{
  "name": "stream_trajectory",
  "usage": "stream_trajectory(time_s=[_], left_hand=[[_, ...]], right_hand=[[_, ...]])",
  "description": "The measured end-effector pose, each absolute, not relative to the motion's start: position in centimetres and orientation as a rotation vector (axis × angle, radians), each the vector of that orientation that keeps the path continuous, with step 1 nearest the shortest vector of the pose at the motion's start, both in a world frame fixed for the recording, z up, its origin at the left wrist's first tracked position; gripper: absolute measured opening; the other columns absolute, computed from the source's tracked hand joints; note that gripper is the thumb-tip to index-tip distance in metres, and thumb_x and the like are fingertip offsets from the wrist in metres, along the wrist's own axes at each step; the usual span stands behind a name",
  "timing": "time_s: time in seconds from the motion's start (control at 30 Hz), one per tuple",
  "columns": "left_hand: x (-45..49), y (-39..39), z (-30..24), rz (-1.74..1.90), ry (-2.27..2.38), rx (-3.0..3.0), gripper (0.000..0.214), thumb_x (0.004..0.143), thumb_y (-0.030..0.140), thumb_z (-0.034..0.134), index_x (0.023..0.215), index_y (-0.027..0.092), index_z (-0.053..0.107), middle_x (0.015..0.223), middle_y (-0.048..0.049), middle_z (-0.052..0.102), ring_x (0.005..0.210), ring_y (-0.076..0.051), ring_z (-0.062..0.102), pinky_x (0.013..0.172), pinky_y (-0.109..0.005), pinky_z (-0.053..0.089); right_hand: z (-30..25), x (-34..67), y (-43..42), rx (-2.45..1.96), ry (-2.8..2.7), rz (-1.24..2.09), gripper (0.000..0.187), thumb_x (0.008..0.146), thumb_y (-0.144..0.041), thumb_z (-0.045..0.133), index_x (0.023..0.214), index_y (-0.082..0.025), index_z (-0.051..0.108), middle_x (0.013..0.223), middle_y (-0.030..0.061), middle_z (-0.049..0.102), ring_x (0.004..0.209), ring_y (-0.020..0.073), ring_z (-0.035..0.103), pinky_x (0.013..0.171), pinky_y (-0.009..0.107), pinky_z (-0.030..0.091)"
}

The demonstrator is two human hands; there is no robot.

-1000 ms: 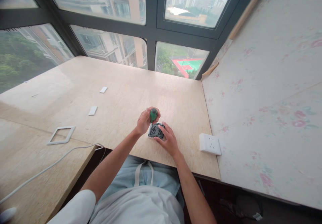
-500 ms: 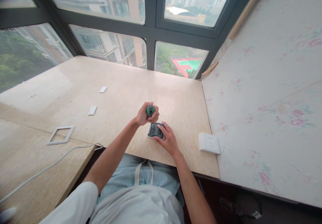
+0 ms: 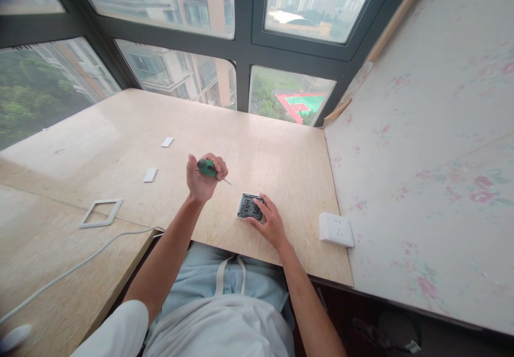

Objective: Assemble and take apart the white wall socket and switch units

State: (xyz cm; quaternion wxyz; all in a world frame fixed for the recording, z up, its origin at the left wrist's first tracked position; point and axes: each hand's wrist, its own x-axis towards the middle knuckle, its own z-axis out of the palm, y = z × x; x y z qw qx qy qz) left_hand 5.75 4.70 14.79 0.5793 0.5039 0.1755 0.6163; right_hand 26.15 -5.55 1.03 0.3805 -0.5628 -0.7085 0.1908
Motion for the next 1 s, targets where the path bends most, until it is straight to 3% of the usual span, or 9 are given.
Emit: stream_trajectory(time_s=[0.13,0.23,0.3,0.57,0.9,1.0], left_hand=[[4.9,3.5,12.5,1.252,0.547,1.764,0.063,0.085,0.075,0.040,0.063,0.019,0.056,0.060,-0.0025,0.050,0.056,-0.015,0.042,0.057,-0.030,0.031],[4.7,2.7,10.5,1.005,0.577,2.160,0.046,0.083,0.063,0.054,0.067,0.020,0.055,0.063,-0.0020,0.051,0.061,-0.017,0.042,0.064,-0.032,0.033],[4.6,2.5,9.1,0.916,0.588,2.307,0.035,0.083,0.052,0.055,0.069,0.021,0.052,0.064,-0.0018,0.051,0.062,-0.017,0.043,0.066,-0.033,0.033],[4.0,2.1,5.0,0.726,0.427,2.673,0.017,0.076,0.036,0.049,0.069,0.021,0.045,0.067,-0.0023,0.052,0.063,-0.018,0.045,0.066,-0.035,0.033],[3.0,3.2,3.7,0.486,0.272,2.816,0.013,0.072,0.032,0.054,0.075,0.021,0.047,0.077,-0.0050,0.056,0.071,-0.021,0.049,0.071,-0.037,0.037],[3.0,3.6,3.6,0.503,0.249,2.785,0.013,0.070,0.029,0.055,0.075,0.021,0.046,0.076,-0.0047,0.055,0.072,-0.021,0.049,0.072,-0.037,0.037]], right_hand=[[0.9,26.2,-5.6,-1.422,-1.813,0.491,0.056,0.085,-0.051,0.065,0.136,-0.029,0.056,0.150,0.0105,0.045,0.138,0.0298,0.043,0.112,0.052,0.039],[0.8,26.4,-5.6,-1.395,-1.801,0.512,0.057,0.085,-0.050,0.065,0.137,-0.030,0.055,0.152,0.0103,0.044,0.139,0.0299,0.043,0.112,0.052,0.039],[0.8,26.4,-5.6,-1.385,-1.784,0.534,0.058,0.084,-0.051,0.066,0.136,-0.029,0.056,0.152,0.0107,0.044,0.138,0.0299,0.043,0.112,0.051,0.040],[0.7,26.8,-5.7,-1.387,-1.717,0.591,0.057,0.083,-0.047,0.069,0.134,-0.026,0.058,0.153,0.0120,0.042,0.139,0.0297,0.043,0.112,0.050,0.040],[0.9,27.1,-5.4,-1.383,-1.664,0.717,0.055,0.082,-0.043,0.070,0.130,-0.022,0.056,0.154,0.0160,0.039,0.140,0.0298,0.041,0.106,0.046,0.048],[1.0,27.0,-5.5,-1.396,-1.656,0.701,0.053,0.081,-0.042,0.070,0.129,-0.023,0.057,0.153,0.0150,0.042,0.140,0.0298,0.042,0.109,0.048,0.045]])
